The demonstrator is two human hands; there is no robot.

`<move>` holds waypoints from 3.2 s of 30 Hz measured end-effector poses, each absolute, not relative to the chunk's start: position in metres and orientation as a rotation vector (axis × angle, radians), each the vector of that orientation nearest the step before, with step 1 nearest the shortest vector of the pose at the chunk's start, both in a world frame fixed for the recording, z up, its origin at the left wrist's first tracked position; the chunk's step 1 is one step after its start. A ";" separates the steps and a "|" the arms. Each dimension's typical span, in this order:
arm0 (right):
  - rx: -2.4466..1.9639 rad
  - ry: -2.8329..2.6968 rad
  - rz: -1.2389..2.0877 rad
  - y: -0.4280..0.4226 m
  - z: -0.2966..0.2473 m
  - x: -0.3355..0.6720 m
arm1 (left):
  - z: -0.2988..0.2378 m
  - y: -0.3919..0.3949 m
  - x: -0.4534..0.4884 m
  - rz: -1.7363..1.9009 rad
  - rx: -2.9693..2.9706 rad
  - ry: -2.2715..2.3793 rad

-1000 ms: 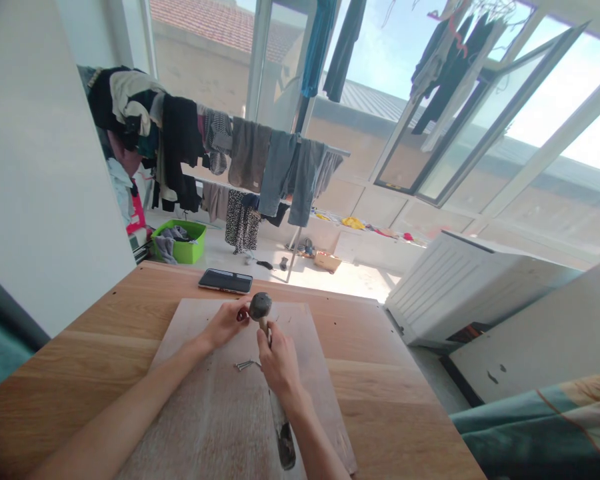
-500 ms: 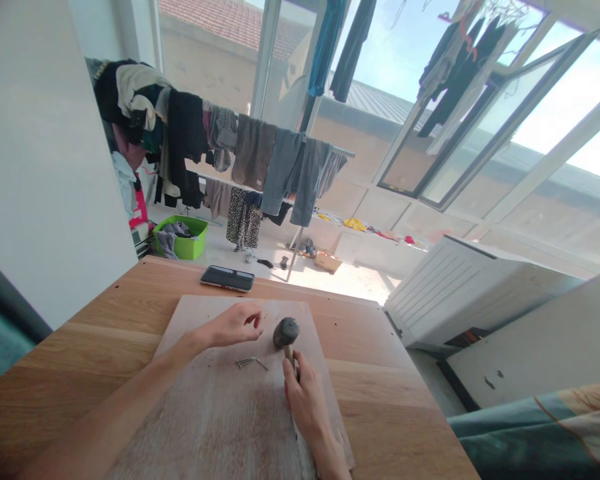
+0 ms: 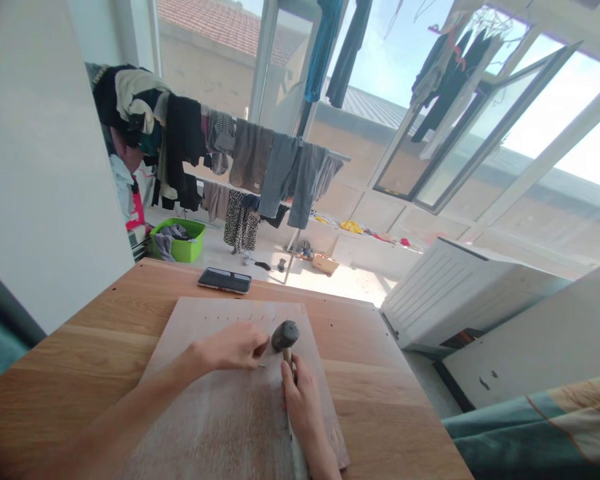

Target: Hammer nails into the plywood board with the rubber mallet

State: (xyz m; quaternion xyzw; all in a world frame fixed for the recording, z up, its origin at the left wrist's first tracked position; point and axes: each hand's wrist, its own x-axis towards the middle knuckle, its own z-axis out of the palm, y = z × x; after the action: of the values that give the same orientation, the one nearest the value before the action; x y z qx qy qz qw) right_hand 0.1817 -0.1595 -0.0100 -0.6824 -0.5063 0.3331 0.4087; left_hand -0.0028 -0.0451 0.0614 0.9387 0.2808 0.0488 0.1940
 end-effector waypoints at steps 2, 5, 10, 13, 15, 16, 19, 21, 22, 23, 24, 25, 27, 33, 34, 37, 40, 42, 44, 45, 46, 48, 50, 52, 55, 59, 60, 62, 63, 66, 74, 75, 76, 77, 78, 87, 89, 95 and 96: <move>-1.697 -1.276 0.845 -0.159 -0.011 0.181 | 0.067 -0.035 -0.015 0.177 2.548 0.843; -1.688 -1.266 0.833 -0.159 -0.012 0.181 | 0.070 -0.030 -0.024 0.188 2.522 0.849; -1.708 -1.214 0.802 -0.160 -0.005 0.177 | 0.057 -0.058 0.002 0.058 2.784 0.700; -1.698 -1.210 0.803 -0.161 0.000 0.176 | 0.049 -0.078 0.021 0.032 2.978 0.671; -1.693 -1.226 0.795 -0.161 0.001 0.175 | 0.047 -0.083 0.025 0.057 3.025 0.639; -1.694 -1.232 0.787 -0.161 0.001 0.175 | 0.048 -0.082 0.024 0.067 3.024 0.639; -1.704 -1.217 0.777 -0.160 -0.001 0.175 | 0.051 -0.071 0.014 0.072 2.978 0.686; -1.707 -1.192 0.803 -0.160 -0.003 0.176 | 0.054 -0.064 0.007 0.065 2.952 0.718; -1.705 -1.184 0.816 -0.160 -0.003 0.175 | 0.055 -0.062 0.005 0.061 2.948 0.723; -1.702 -1.180 0.825 -0.160 -0.003 0.175 | 0.056 -0.061 0.004 0.054 2.950 0.722; -1.698 -1.182 0.830 -0.160 -0.002 0.175 | 0.055 -0.062 0.004 0.046 2.954 0.722; -1.696 -1.186 0.831 -0.160 -0.002 0.175 | 0.054 -0.064 0.005 0.039 2.959 0.725; -1.699 -1.187 0.832 -0.160 -0.001 0.175 | 0.053 -0.068 0.008 0.037 2.966 0.720; -1.698 -1.192 0.808 -0.160 -0.003 0.176 | 0.056 -0.049 -0.003 0.309 2.698 0.661; -1.692 -1.192 0.813 -0.160 -0.004 0.176 | 0.056 -0.040 -0.010 0.432 2.590 0.654; -1.681 -1.184 0.848 -0.159 -0.007 0.177 | 0.048 -0.011 -0.032 0.816 2.225 0.746; -1.685 -1.197 0.849 -0.159 -0.010 0.177 | 0.030 0.009 -0.050 0.981 1.926 0.865; -1.690 -1.199 0.852 -0.159 -0.010 0.178 | 0.018 0.015 -0.056 0.997 1.821 0.871; -1.690 -1.194 0.863 -0.159 -0.010 0.178 | 0.010 0.017 -0.058 0.997 1.790 0.869; -1.689 -1.194 0.864 -0.159 -0.009 0.178 | 0.007 0.017 -0.057 0.993 1.798 0.880; -1.691 -1.194 0.863 -0.159 -0.009 0.177 | 0.006 0.016 -0.056 0.988 1.816 0.897; -1.698 -1.191 0.860 -0.159 -0.008 0.177 | 0.007 0.014 -0.055 0.967 1.868 0.934; -1.698 -1.185 0.860 -0.158 -0.006 0.176 | 0.010 0.012 -0.055 0.950 1.916 0.963; -1.691 -1.182 0.855 -0.158 -0.005 0.175 | 0.012 0.011 -0.055 0.957 1.943 0.987; -1.687 -1.177 0.856 -0.159 -0.004 0.174 | 0.013 0.009 -0.057 0.960 1.953 1.016; -1.691 -1.177 0.863 -0.158 -0.005 0.174 | 0.012 0.009 -0.057 0.952 1.940 0.992; -1.694 -1.181 0.859 -0.158 -0.005 0.174 | 0.011 0.009 -0.056 0.956 1.939 0.987; -1.696 -1.193 0.853 -0.158 -0.005 0.174 | 0.010 0.009 -0.056 0.957 1.942 0.986; -1.694 -1.200 0.852 -0.158 -0.005 0.174 | 0.010 0.009 -0.056 0.949 1.944 0.989; -1.686 -1.205 0.854 -0.158 -0.004 0.174 | 0.009 0.009 -0.056 0.923 1.980 1.007; -1.625 -1.257 0.811 -0.146 0.019 0.155 | 0.004 0.012 -0.056 0.935 2.044 1.068; -1.616 -1.283 0.806 -0.141 0.024 0.149 | 0.003 0.013 -0.056 0.935 2.037 1.064; -1.610 -1.319 0.801 -0.136 0.029 0.143 | 0.002 0.013 -0.055 0.935 2.028 1.058; -1.604 -1.352 0.801 -0.130 0.034 0.137 | 0.000 0.014 -0.055 0.934 2.017 1.050; -1.597 -1.383 0.797 -0.124 0.038 0.131 | -0.001 0.015 -0.055 0.935 2.003 1.043; -1.625 -1.555 0.753 -0.097 0.042 0.102 | -0.001 0.014 -0.055 1.011 2.009 0.882; -1.632 -1.555 0.751 -0.097 0.041 0.101 | 0.002 0.012 -0.055 1.024 2.001 0.858; -1.625 -1.493 0.814 -0.111 0.036 0.115 | 0.006 0.012 -0.055 0.927 1.982 0.945; -1.630 -1.473 0.824 -0.116 0.033 0.120 | 0.008 0.012 -0.056 0.922 2.018 0.993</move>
State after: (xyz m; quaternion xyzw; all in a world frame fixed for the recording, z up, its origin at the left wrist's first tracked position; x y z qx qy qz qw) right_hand 0.1203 -0.1159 0.0334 -0.6406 -0.5787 0.3238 0.3872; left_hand -0.0558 0.0117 0.0080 0.7784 0.3829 0.3555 0.3479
